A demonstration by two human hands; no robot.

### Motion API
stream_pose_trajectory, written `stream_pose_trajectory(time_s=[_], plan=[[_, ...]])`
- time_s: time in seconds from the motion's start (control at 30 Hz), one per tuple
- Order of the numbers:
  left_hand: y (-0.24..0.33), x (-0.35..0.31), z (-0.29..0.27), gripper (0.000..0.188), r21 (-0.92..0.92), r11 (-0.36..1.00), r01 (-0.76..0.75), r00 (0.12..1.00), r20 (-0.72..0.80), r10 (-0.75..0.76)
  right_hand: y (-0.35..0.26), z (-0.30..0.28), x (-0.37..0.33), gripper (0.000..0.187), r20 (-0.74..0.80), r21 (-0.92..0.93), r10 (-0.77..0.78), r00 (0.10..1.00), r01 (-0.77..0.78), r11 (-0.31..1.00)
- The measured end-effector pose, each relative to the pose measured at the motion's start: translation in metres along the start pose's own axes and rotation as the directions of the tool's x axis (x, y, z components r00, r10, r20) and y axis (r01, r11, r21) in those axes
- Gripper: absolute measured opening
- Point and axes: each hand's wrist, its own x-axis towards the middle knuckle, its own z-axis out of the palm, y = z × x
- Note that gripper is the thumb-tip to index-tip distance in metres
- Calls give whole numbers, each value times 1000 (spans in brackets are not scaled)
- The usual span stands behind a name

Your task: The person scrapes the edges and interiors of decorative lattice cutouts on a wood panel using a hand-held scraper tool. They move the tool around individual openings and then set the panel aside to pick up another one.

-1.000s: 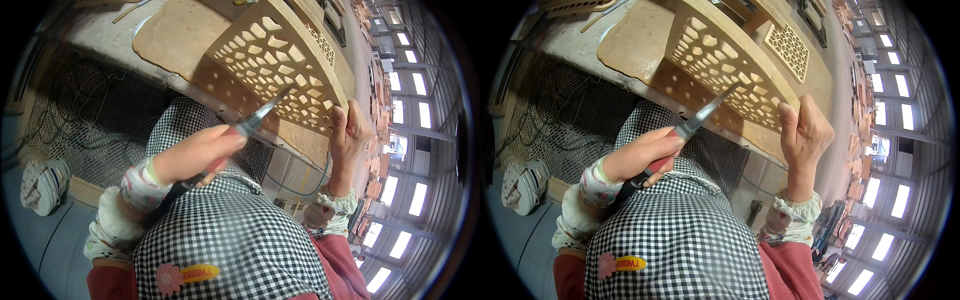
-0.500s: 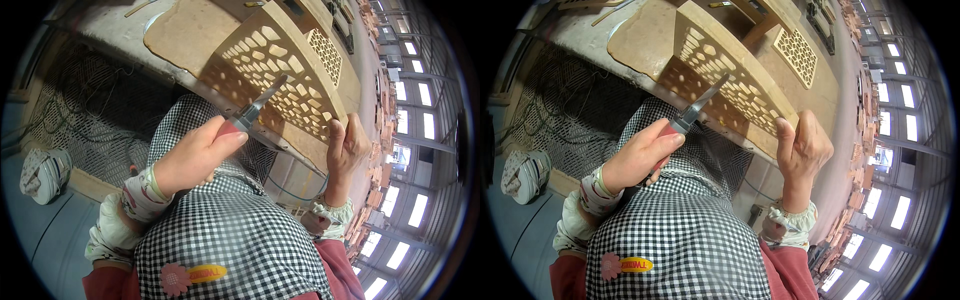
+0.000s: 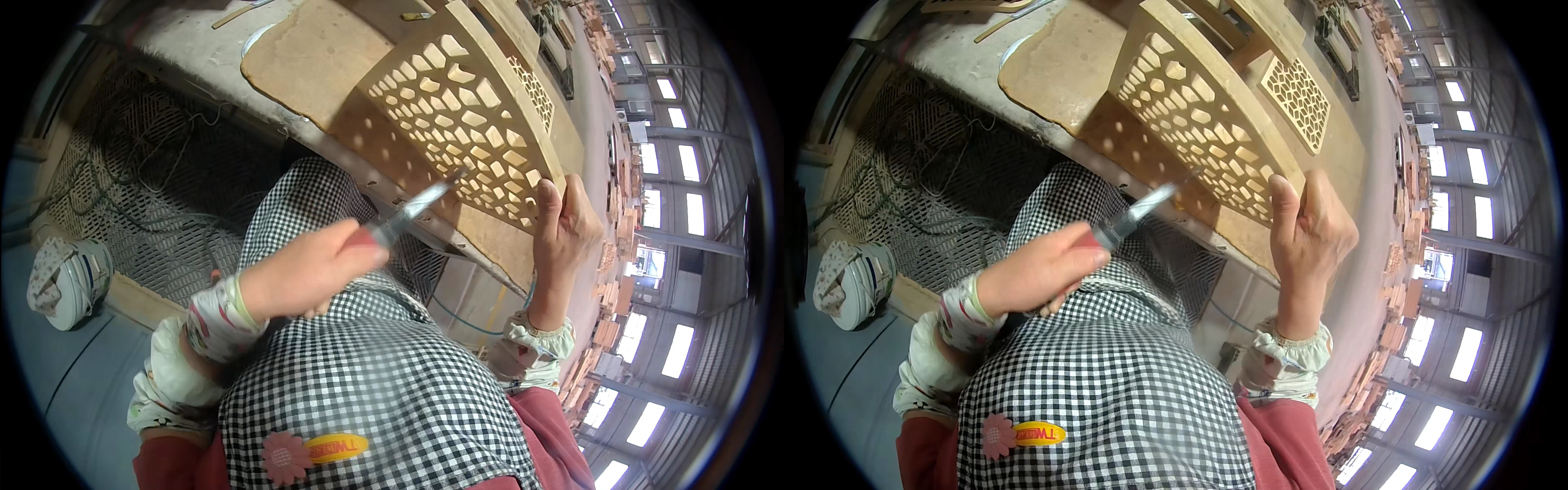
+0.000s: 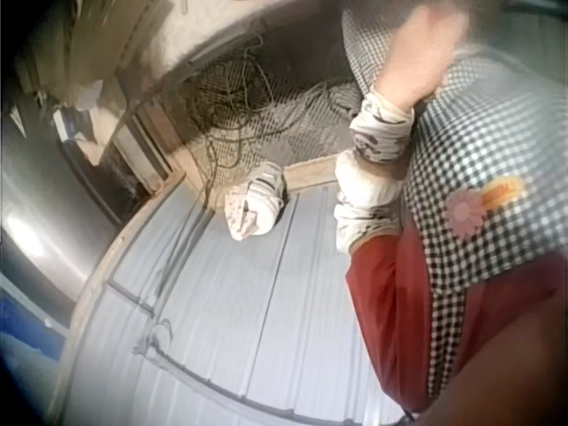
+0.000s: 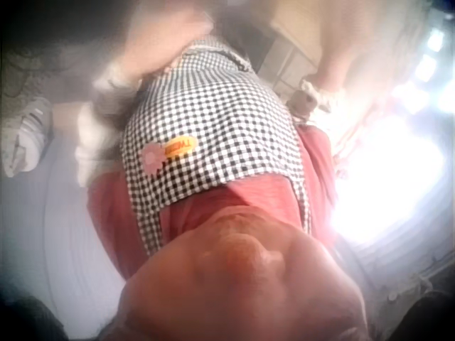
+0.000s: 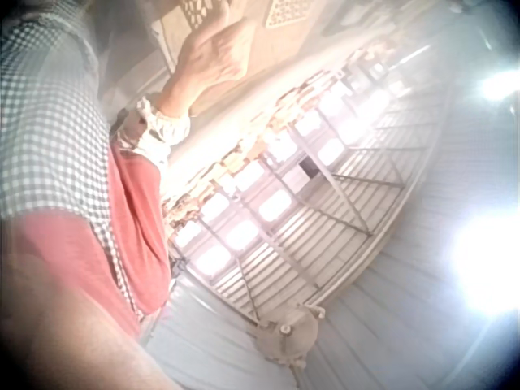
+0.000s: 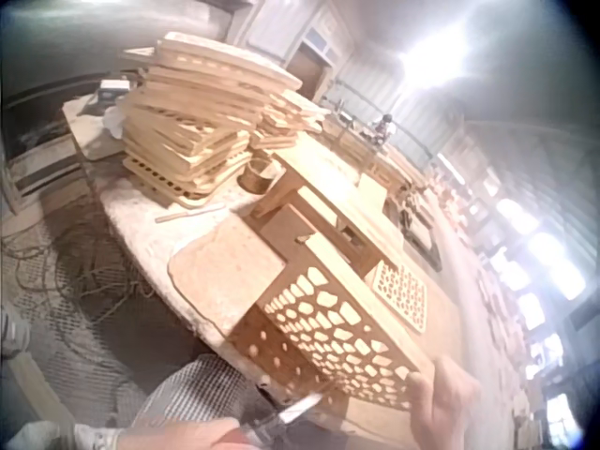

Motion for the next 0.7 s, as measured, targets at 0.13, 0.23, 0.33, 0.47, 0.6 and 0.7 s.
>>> stream_pose_trajectory(time_s=[0.13,0.23,0.33,0.47,0.6,0.7], plan=[[-25,-7,26,39,406,898,-173,933,-224,281,-3,-4,-3,49,-9,6,5,1000,-5,1000],[3,-15,35,34,602,798,-30,877,-366,310,-6,-1,-7,48,-22,-5,-7,1000,7,1000],[11,-10,39,36,771,636,-29,766,-391,509,-10,-5,-9,49,-40,-30,-27,999,25,999],[25,-5,47,38,898,429,99,670,-379,638,-16,-10,-9,53,-45,-54,-26,999,24,998],[41,1,54,39,901,387,194,674,-409,615,-17,-12,-7,55,-65,-52,-44,997,41,998],[47,6,56,41,913,368,175,671,-384,634,-21,-17,-9,56,-47,-50,-21,999,19,999]])
